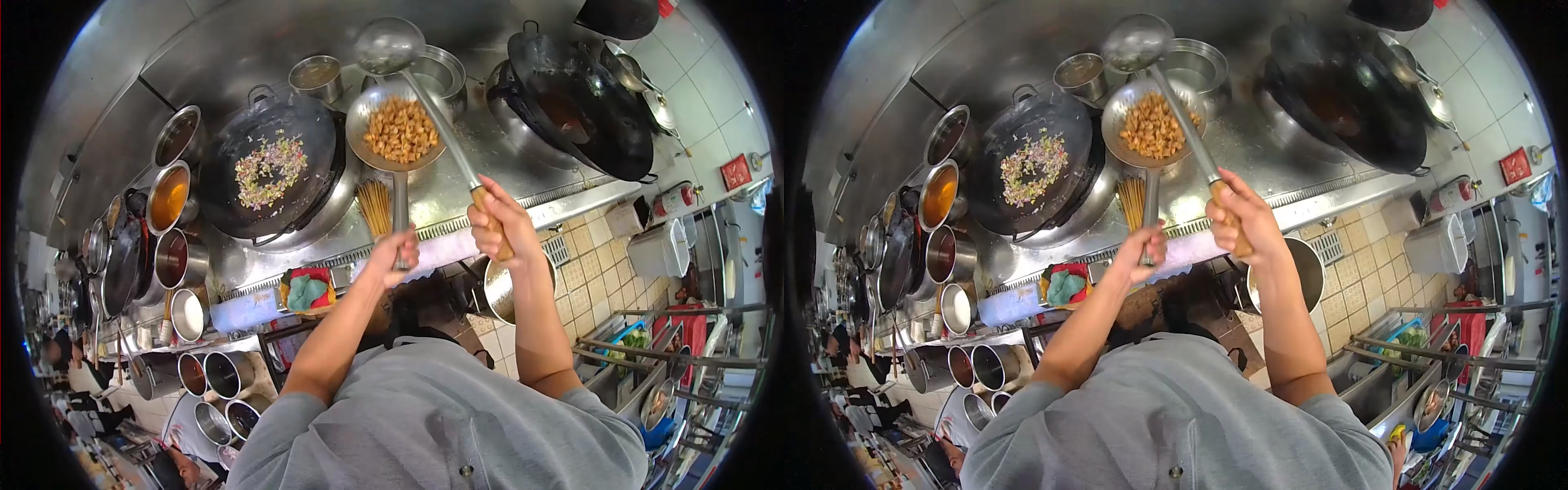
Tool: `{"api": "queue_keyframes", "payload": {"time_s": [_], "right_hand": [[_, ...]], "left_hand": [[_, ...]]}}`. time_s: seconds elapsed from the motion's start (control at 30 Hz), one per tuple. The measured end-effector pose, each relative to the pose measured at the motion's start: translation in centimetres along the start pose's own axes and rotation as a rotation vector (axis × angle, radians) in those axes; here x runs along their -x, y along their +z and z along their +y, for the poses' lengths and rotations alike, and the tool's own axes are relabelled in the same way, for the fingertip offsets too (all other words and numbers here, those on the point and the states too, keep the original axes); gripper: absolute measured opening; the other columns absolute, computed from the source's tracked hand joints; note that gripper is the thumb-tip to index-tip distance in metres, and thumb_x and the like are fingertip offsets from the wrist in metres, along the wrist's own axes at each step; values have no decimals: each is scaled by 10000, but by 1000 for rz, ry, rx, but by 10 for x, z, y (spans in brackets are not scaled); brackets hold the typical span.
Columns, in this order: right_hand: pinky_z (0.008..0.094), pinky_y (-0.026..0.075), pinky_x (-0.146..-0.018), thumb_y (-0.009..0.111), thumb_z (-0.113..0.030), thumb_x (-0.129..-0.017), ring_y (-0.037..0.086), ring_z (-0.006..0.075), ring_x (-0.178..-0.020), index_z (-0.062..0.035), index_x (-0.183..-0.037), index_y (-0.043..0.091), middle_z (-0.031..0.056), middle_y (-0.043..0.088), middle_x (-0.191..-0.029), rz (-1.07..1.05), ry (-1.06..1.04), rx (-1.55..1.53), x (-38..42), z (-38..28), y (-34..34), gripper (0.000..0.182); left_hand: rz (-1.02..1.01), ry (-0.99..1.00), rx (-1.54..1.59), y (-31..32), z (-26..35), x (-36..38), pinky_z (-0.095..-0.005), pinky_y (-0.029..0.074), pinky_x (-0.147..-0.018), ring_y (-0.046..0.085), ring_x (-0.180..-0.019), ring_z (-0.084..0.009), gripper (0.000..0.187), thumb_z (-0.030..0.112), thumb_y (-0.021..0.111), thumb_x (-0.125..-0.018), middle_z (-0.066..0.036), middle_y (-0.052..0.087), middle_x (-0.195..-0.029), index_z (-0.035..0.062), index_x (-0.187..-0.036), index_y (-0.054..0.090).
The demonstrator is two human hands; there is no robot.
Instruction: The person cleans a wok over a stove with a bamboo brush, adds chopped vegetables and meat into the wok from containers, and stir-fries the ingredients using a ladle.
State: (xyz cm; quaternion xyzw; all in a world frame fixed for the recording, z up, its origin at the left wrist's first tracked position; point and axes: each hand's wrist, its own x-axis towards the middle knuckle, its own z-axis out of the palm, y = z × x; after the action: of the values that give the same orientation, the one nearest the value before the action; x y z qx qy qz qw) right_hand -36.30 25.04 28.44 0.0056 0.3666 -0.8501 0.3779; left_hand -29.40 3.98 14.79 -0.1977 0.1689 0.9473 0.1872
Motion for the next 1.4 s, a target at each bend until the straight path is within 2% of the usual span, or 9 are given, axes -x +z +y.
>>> {"api": "queue_keyframes", "payload": {"time_s": [0.1, 0.23, 0.53, 0.8, 1.0, 1.17, 1.23, 1.33, 1.4], "right_hand": [[200, 342, -373, 487, -182, -970, 382, 68, -448, -178, -1331, 369, 52, 460, -749, 3, -44, 18, 0, 3, -11, 380], [194, 346, -364, 470, -173, -975, 376, 63, -436, -156, -1372, 344, 68, 458, -760, -23, -130, 141, 33, -19, -2, 417], [185, 318, -316, 445, -143, -971, 342, 56, -393, -74, -1438, 238, 90, 440, -738, -114, -203, 131, 102, -23, 13, 515], [160, 305, -321, 457, -129, -959, 337, 39, -392, -69, -1440, 234, 70, 414, -713, -12, -324, 209, 92, -16, 18, 534], [166, 329, -344, 494, -136, -951, 381, 44, -423, -72, -1424, 276, 61, 445, -719, 128, -290, 375, 80, 0, 22, 525], [174, 339, -346, 535, -156, -940, 406, 50, -427, -79, -1405, 325, 41, 482, -694, 145, -218, 454, 73, 10, 17, 516], [177, 340, -349, 532, -147, -940, 406, 51, -429, -82, -1406, 324, 38, 481, -694, 156, -209, 490, 71, 13, 15, 515], [182, 338, -354, 529, -129, -938, 408, 51, -435, -87, -1410, 320, 31, 479, -695, 173, -219, 548, 71, 16, 10, 518], [185, 336, -356, 529, -120, -936, 409, 51, -439, -89, -1413, 316, 27, 478, -695, 176, -229, 567, 72, 15, 9, 523]], "left_hand": [[124, 71, -263, 4, -30, 25, -229, 374, -448, 416, -504, -66, 89, 112, 534, -909, 17, 457, -667, 98, -964, 466], [130, -89, 77, 5, -38, 38, -231, 373, -450, 411, -504, -61, 87, 119, 531, -925, 20, 442, -661, 81, -996, 496], [108, -124, 82, 43, -29, 150, -225, 377, -460, 410, -515, -53, 113, 156, 542, -929, 28, 422, -696, 115, -1022, 494], [-258, 26, 362, 40, 27, 195, -245, 411, -426, 412, -475, -44, 230, 176, 469, -965, 19, 410, -701, 48, -1153, 501], [536, 448, -498, 8, 100, 202, -259, 400, -371, 439, -448, -91, 181, 79, 539, -858, -20, 478, -668, 52, -1019, 460], [759, 441, -899, -53, 171, 205, -337, 460, -449, 561, -538, -175, 196, 78, 550, -807, -97, 564, -695, 4, -971, 471], [1185, 537, -1472, -62, 184, 200, -372, 497, -520, 644, -640, -251, 263, 99, 561, -790, -184, 617, -766, -28, -993, 453], [1481, 743, -2004, -59, 190, 205, -388, 507, -574, 673, -685, -297, 327, 96, 567, -776, -235, 630, -798, -45, -1039, 433], [1426, 840, -2043, -50, 188, 204, -379, 497, -547, 651, -622, -266, 371, 106, 594, -784, -201, 620, -750, -30, -1086, 427]]}}
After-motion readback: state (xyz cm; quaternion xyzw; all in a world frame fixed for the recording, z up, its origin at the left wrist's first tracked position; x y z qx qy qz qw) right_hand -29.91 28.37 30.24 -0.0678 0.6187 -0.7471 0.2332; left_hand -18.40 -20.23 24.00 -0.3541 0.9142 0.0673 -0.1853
